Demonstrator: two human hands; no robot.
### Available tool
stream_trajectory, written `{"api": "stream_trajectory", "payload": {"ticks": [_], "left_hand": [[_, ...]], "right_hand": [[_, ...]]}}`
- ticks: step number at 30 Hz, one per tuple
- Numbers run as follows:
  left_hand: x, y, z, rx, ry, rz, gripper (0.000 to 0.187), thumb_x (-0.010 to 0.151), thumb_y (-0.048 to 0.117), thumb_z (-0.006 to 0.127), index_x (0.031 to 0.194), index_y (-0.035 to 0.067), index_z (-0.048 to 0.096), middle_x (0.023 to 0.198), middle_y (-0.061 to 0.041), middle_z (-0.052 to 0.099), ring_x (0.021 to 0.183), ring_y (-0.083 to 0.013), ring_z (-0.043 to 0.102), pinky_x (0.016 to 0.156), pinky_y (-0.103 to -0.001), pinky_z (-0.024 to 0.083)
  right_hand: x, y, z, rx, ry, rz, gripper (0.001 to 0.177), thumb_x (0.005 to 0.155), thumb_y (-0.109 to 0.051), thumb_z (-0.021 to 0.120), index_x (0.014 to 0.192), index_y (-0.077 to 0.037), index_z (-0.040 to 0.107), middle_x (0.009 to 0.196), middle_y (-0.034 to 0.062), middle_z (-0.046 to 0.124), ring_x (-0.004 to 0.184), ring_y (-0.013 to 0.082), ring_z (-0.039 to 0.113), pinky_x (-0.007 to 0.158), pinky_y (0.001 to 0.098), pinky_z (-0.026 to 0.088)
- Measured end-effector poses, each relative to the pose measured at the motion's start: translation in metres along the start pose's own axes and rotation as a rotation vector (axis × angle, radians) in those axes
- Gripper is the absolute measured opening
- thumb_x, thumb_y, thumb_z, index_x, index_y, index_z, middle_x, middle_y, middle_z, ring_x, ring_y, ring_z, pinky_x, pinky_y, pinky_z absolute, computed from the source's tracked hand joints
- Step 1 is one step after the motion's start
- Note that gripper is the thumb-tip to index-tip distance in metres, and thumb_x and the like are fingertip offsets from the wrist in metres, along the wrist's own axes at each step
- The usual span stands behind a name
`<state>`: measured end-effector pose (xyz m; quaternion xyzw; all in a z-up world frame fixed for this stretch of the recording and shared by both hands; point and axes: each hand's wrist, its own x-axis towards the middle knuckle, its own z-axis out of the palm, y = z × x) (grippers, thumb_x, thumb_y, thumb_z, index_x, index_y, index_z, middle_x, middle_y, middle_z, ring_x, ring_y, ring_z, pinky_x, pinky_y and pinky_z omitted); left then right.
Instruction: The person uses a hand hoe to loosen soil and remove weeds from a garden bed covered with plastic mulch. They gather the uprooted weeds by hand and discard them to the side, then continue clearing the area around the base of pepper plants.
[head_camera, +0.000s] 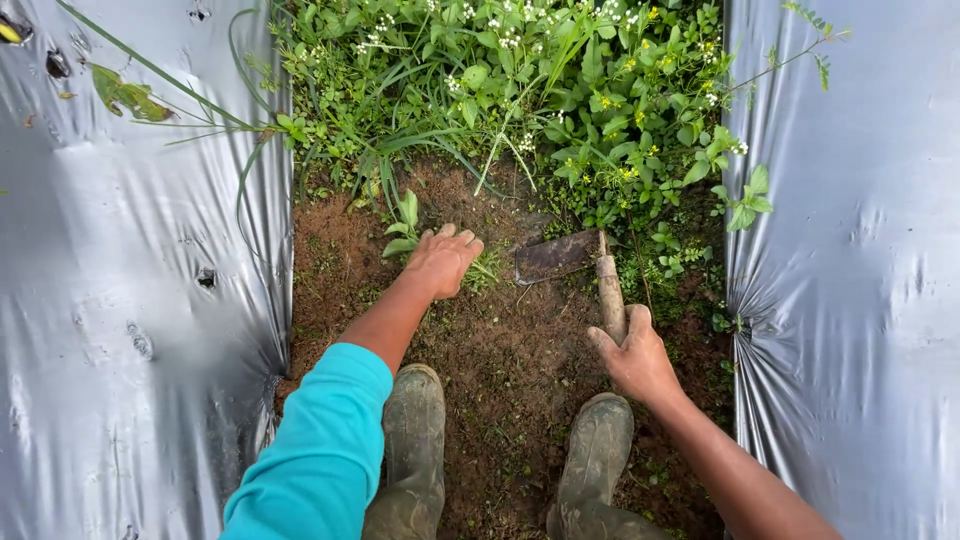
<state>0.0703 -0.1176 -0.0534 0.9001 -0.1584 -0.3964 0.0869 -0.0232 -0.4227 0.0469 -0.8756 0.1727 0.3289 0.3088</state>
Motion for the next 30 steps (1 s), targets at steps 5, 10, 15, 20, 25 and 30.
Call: {"api": "stream_trajectory", "payload": {"ticks": [5,10,15,20,25,30], "left_hand": [[-0.055,-0.006,0.044,0.082,-0.082,0.036,0.079,0.089,-0.004,0.065,0.158,0.022,0.036,0.168,-0.009,0.031,0.155,-0.0384,0.025,0.124,-0.063,0.024],[-0.122,-0.016,0.082,0.330,-0.087,0.047,0.063,0.092,-0.001,0.068,0.150,0.014,0.048,0.154,-0.014,0.048,0.142,-0.0427,0.044,0.110,-0.067,0.045],[-0.157,-0.009,0.043,0.396,-0.012,-0.049,0.077,0.090,0.006,0.075,0.158,0.019,0.041,0.169,-0.017,0.022,0.155,-0.0472,0.012,0.108,-0.084,0.022],[-0.094,-0.039,0.090,0.117,0.013,-0.182,0.066,0.081,-0.007,0.076,0.139,0.017,0.058,0.147,-0.023,0.040,0.138,-0.0507,0.036,0.100,-0.079,0.031],[-0.077,-0.021,0.103,-0.110,0.060,-0.144,0.066,0.088,-0.005,0.067,0.150,0.006,0.048,0.147,-0.035,0.047,0.129,-0.0599,0.051,0.094,-0.073,0.053],[-0.089,0.053,0.045,-0.220,-0.007,0.001,0.063,0.084,-0.015,0.060,0.143,0.008,0.056,0.160,-0.029,0.031,0.143,-0.0552,0.036,0.108,-0.071,0.042]], "right_hand": [[-0.002,-0.002,-0.002,-0.021,-0.008,0.004,0.071,0.094,-0.049,0.069,0.139,0.000,0.043,0.109,0.0363,0.067,0.109,0.0548,0.067,0.089,0.0645,0.053],[-0.005,0.000,0.002,0.014,-0.028,-0.009,0.067,0.099,-0.043,0.067,0.139,0.003,0.042,0.088,0.0269,0.074,0.094,0.0469,0.074,0.083,0.0594,0.055],[-0.004,0.002,0.007,-0.019,-0.004,0.020,0.066,0.097,-0.040,0.069,0.138,0.004,0.042,0.086,0.0270,0.075,0.090,0.0456,0.075,0.079,0.0615,0.056],[-0.011,-0.006,0.006,0.033,-0.006,0.003,0.062,0.101,-0.034,0.066,0.139,0.009,0.041,0.082,0.0266,0.074,0.083,0.0441,0.075,0.077,0.0597,0.057],[-0.002,0.004,0.012,0.000,0.015,0.002,0.068,0.097,-0.037,0.070,0.139,0.008,0.041,0.084,0.0281,0.073,0.087,0.0475,0.074,0.078,0.0625,0.055],[0.006,0.014,0.013,0.004,0.019,0.001,0.070,0.095,-0.040,0.072,0.140,0.007,0.042,0.084,0.0274,0.074,0.089,0.0473,0.074,0.080,0.0619,0.055]]}}
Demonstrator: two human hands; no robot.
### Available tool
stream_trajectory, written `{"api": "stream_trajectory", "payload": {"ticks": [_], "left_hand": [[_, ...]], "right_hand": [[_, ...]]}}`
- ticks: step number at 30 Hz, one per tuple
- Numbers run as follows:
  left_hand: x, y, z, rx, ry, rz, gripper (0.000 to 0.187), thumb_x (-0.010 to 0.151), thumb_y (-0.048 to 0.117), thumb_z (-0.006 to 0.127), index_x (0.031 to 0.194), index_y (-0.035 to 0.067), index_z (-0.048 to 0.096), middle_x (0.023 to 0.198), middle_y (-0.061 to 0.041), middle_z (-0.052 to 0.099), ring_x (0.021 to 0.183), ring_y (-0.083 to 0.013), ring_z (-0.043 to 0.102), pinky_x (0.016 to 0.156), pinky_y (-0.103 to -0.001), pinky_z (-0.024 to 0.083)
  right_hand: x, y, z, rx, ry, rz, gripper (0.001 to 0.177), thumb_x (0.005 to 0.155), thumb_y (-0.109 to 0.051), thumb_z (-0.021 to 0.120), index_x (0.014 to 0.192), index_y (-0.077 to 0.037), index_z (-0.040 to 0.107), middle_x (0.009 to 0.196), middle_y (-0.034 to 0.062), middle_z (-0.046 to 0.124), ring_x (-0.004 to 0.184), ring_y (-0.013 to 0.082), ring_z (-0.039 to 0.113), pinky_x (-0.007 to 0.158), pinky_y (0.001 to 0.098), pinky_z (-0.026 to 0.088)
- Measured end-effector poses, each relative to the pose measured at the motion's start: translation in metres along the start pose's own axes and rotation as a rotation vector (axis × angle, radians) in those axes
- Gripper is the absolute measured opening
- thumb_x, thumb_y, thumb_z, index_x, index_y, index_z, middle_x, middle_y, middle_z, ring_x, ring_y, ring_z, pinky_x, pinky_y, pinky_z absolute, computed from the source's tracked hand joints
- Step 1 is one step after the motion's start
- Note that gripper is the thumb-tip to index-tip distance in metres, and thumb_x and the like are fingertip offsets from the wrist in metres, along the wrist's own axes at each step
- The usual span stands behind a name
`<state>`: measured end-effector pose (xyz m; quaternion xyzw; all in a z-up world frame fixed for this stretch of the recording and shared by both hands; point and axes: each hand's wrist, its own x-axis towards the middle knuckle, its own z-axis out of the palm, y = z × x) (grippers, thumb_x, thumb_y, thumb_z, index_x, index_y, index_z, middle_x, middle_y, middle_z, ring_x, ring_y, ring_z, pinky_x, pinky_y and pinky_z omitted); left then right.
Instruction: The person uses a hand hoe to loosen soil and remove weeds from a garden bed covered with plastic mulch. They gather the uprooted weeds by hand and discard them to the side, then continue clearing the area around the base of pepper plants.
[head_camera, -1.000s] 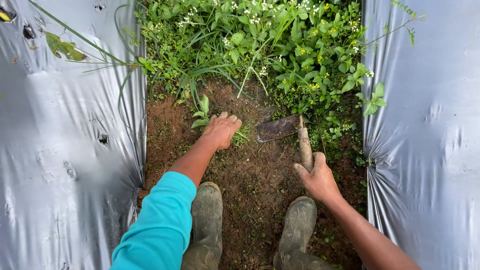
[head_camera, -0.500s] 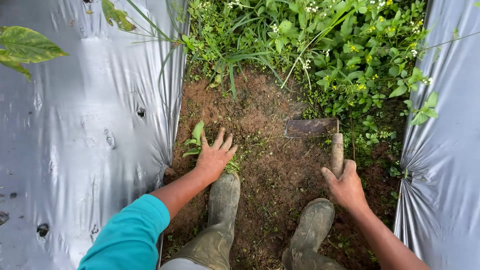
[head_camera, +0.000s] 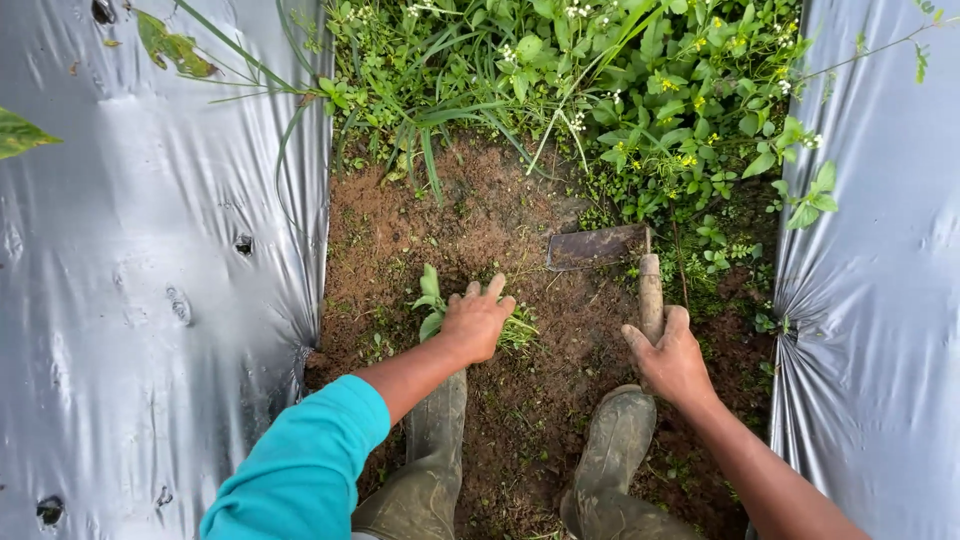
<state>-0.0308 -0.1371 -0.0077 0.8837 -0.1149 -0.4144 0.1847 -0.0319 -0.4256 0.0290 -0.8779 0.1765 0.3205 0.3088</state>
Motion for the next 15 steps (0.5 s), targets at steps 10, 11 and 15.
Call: {"api": "stream_trajectory", "payload": {"ticks": [10,11,15], "left_hand": [[0.035,-0.026,0.016,0.174,-0.030,0.113,0.073,0.077,-0.017,0.062,0.143,0.013,0.056,0.156,-0.025,0.043,0.147,-0.0498,0.034,0.110,-0.070,0.040],[0.027,-0.029,0.008,0.163,-0.037,0.097,0.068,0.080,-0.015,0.063,0.142,0.012,0.056,0.152,-0.024,0.047,0.145,-0.0484,0.039,0.110,-0.068,0.043],[0.017,-0.062,-0.026,0.044,0.098,-0.104,0.060,0.081,-0.006,0.070,0.138,0.008,0.057,0.136,-0.021,0.056,0.134,-0.0451,0.051,0.108,-0.063,0.048]], "right_hand": [[-0.002,0.002,-0.007,0.058,-0.037,0.002,0.064,0.098,-0.036,0.069,0.137,0.007,0.042,0.079,0.0243,0.074,0.083,0.0433,0.075,0.077,0.0574,0.055],[0.000,0.005,-0.007,0.066,-0.054,-0.001,0.064,0.099,-0.035,0.067,0.139,0.008,0.041,0.078,0.0235,0.074,0.081,0.0410,0.075,0.075,0.0561,0.056],[-0.005,-0.001,-0.014,0.091,-0.093,-0.007,0.065,0.099,-0.031,0.066,0.141,0.010,0.038,0.076,0.0209,0.074,0.076,0.0379,0.076,0.071,0.0537,0.059]]}}
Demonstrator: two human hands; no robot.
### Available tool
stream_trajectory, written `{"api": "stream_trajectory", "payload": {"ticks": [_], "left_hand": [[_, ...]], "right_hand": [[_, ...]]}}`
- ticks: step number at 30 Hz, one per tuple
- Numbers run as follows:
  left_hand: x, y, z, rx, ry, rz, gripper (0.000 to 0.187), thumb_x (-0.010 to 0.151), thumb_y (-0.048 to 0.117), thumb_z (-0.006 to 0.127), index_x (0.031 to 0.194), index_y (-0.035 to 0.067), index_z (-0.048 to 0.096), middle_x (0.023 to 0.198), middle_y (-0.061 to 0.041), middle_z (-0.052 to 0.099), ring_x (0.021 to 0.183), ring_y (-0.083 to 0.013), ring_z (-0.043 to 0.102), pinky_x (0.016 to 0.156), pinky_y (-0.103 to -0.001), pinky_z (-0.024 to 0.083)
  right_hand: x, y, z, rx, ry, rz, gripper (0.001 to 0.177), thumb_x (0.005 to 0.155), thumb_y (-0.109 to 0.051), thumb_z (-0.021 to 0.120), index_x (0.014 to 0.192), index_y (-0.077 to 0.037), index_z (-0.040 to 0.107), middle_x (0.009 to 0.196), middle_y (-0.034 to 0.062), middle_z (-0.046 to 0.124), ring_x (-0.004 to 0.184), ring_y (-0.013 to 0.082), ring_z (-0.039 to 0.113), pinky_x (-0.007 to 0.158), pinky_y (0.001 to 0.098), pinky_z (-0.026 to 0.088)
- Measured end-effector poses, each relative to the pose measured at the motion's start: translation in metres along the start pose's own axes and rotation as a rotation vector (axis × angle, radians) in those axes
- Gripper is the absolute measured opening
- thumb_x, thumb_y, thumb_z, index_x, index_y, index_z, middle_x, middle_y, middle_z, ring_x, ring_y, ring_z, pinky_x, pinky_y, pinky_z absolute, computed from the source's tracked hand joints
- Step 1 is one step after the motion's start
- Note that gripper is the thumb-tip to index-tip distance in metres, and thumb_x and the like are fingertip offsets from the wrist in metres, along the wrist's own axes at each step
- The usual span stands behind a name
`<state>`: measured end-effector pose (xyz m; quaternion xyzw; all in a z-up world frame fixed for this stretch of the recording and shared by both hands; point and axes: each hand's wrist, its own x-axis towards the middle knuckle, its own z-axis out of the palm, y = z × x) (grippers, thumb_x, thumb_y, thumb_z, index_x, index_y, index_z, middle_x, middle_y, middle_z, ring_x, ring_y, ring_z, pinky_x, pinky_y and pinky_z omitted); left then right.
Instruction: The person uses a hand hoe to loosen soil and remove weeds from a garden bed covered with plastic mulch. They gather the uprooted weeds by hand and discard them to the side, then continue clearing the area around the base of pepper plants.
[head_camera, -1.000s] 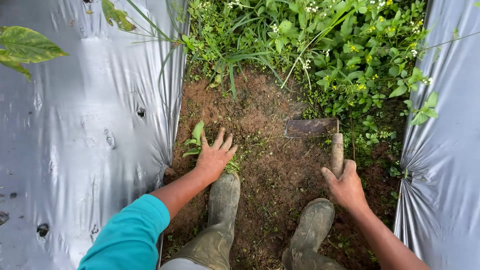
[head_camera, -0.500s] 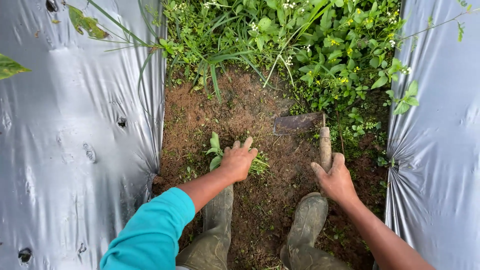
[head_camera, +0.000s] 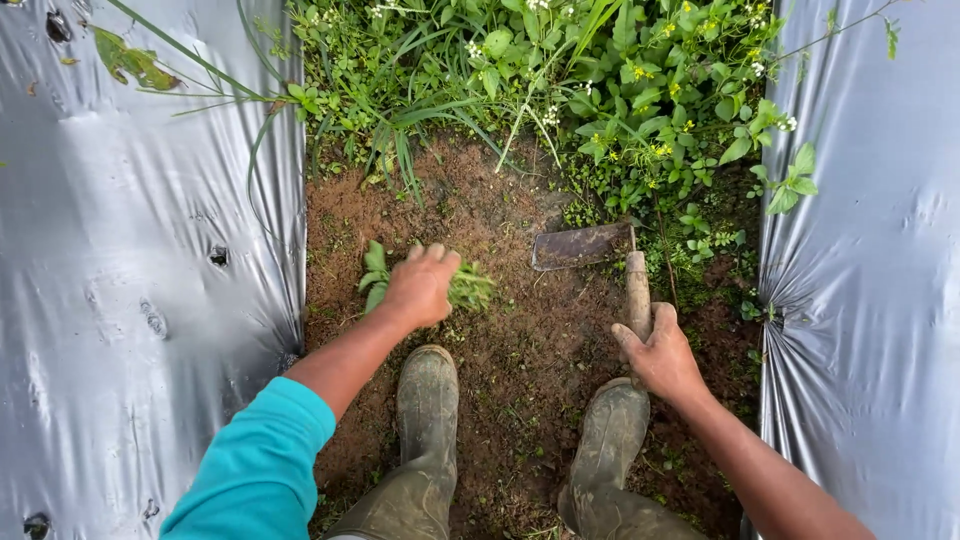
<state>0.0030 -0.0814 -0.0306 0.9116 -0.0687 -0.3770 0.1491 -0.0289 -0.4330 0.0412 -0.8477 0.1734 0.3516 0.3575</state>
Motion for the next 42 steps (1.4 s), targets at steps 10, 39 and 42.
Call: {"api": "stream_trajectory", "payload": {"ticks": [10,39,42], "left_hand": [[-0.035,0.018,-0.042,0.050,-0.069,0.135,0.065,0.083,-0.001,0.075,0.144,0.013,0.056,0.126,-0.015,0.058,0.125,-0.0358,0.053,0.102,-0.050,0.052],[0.044,0.109,0.025,0.241,-0.101,0.474,0.058,0.083,-0.011,0.065,0.135,0.013,0.059,0.127,-0.014,0.056,0.123,-0.0340,0.053,0.098,-0.056,0.056],[0.020,0.135,-0.003,0.249,-0.150,0.490,0.062,0.080,-0.016,0.060,0.134,0.013,0.058,0.127,-0.015,0.055,0.122,-0.0341,0.053,0.099,-0.058,0.055]], "right_hand": [[0.005,0.005,0.010,0.294,-0.002,-0.072,0.056,0.103,-0.018,0.062,0.137,0.017,0.035,0.070,0.0219,0.068,0.061,0.0325,0.072,0.059,0.0466,0.058],[0.062,0.056,0.004,0.458,0.077,0.023,0.042,0.106,-0.036,0.057,0.126,-0.002,0.043,0.072,0.0159,0.060,0.052,0.0231,0.065,0.043,0.0373,0.063],[0.040,0.090,0.030,0.327,0.041,0.080,0.040,0.105,-0.040,0.052,0.117,-0.003,0.047,0.067,0.0165,0.065,0.052,0.0255,0.069,0.043,0.0387,0.064]]}}
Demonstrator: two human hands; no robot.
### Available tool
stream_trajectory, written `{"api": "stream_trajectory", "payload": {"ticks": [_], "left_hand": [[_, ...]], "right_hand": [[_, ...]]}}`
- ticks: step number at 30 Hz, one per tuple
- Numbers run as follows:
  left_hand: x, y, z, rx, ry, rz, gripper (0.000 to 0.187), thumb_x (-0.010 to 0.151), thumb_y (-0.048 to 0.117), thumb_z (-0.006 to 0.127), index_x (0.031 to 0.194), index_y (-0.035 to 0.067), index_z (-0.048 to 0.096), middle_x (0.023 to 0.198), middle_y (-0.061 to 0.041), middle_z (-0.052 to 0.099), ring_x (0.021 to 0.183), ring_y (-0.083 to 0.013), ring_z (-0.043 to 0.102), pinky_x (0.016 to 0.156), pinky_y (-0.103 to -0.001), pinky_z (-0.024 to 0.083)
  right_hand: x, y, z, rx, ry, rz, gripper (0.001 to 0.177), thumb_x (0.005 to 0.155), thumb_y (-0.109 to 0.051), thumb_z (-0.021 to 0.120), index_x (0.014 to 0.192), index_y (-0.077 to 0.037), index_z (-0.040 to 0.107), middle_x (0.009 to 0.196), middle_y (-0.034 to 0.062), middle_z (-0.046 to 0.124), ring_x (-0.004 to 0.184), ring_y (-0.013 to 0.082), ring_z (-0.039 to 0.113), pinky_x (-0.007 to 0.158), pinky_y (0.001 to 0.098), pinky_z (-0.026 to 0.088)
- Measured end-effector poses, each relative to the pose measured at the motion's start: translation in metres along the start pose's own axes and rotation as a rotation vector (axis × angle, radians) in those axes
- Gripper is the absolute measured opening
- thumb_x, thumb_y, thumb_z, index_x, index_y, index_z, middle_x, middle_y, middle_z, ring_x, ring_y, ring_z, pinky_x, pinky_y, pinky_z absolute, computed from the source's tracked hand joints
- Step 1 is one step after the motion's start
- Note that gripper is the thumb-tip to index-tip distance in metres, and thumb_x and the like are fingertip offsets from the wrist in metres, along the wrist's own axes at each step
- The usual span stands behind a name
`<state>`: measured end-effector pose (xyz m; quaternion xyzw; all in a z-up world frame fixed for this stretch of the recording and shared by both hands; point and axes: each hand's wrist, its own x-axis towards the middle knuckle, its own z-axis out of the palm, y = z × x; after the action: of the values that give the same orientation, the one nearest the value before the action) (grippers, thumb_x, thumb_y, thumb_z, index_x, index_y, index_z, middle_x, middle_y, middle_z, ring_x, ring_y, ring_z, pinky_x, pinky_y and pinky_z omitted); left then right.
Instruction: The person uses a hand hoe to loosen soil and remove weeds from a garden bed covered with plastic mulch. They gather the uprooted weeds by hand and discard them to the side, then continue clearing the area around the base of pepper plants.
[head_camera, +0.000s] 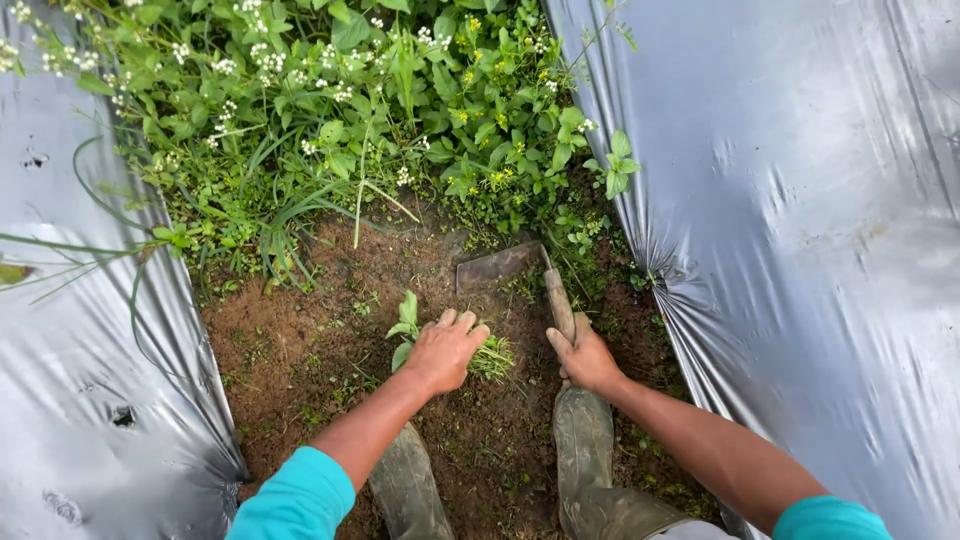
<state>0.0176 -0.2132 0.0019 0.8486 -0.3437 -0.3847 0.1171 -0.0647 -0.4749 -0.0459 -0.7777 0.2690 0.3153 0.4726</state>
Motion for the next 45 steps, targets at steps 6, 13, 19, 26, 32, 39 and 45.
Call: {"api": "stream_trajectory", "payload": {"ticks": [6,13,19,26,32,39,45], "left_hand": [[0.016,-0.003,0.020,0.046,-0.040,-0.014,0.068,0.079,-0.015,0.063,0.141,0.013,0.055,0.140,-0.018,0.052,0.135,-0.0410,0.048,0.104,-0.064,0.050],[0.015,0.009,0.025,-0.001,-0.037,-0.007,0.073,0.079,-0.020,0.056,0.143,0.013,0.054,0.150,-0.022,0.048,0.144,-0.0465,0.041,0.108,-0.068,0.045],[0.023,0.019,0.035,0.074,-0.011,0.062,0.071,0.080,-0.019,0.060,0.143,0.013,0.055,0.149,-0.022,0.051,0.141,-0.0471,0.045,0.106,-0.067,0.047],[0.035,0.015,0.050,0.114,0.022,0.087,0.067,0.081,-0.013,0.064,0.143,0.011,0.053,0.148,-0.023,0.051,0.139,-0.0487,0.047,0.102,-0.068,0.050],[0.009,0.008,0.059,0.081,0.014,0.001,0.066,0.080,-0.013,0.063,0.141,0.013,0.056,0.142,-0.020,0.055,0.134,-0.0428,0.050,0.098,-0.063,0.054],[0.013,-0.004,0.075,0.117,0.044,-0.015,0.060,0.083,-0.007,0.066,0.137,0.014,0.054,0.136,-0.017,0.054,0.129,-0.0409,0.050,0.097,-0.062,0.054],[0.014,-0.011,0.081,0.076,0.013,-0.061,0.063,0.084,-0.009,0.062,0.140,0.016,0.053,0.145,-0.019,0.051,0.138,-0.0433,0.046,0.102,-0.065,0.050]], "right_hand": [[0.007,-0.066,-0.022,0.025,-0.029,-0.108,0.044,0.110,-0.039,0.045,0.124,0.002,0.043,0.079,0.0173,0.065,0.065,0.0222,0.071,0.055,0.0369,0.068],[-0.031,0.000,-0.021,-0.096,-0.094,-0.049,0.045,0.111,-0.036,0.043,0.126,0.006,0.042,0.074,0.0151,0.067,0.064,0.0252,0.072,0.055,0.0433,0.065],[-0.031,-0.051,-0.037,-0.219,-0.091,-0.077,0.042,0.110,-0.037,0.047,0.122,0.003,0.047,0.070,0.0178,0.067,0.059,0.0231,0.069,0.050,0.0363,0.061],[-0.016,-0.024,0.021,0.041,0.099,-0.027,0.042,0.107,-0.042,0.049,0.121,-0.003,0.048,0.071,0.0180,0.068,0.060,0.0249,0.071,0.052,0.0363,0.065],[-0.028,0.022,0.047,0.161,0.198,0.055,0.042,0.109,-0.040,0.048,0.121,-0.001,0.049,0.070,0.0183,0.067,0.060,0.0257,0.071,0.054,0.0373,0.063],[-0.009,-0.004,0.016,0.038,0.252,-0.030,0.041,0.108,-0.040,0.052,0.118,0.000,0.053,0.072,0.0227,0.069,0.063,0.0299,0.072,0.056,0.0432,0.063],[-0.018,0.010,0.053,0.108,0.307,0.076,0.041,0.104,-0.045,0.055,0.114,-0.005,0.053,0.069,0.0179,0.070,0.060,0.0300,0.073,0.058,0.0441,0.063]]}}
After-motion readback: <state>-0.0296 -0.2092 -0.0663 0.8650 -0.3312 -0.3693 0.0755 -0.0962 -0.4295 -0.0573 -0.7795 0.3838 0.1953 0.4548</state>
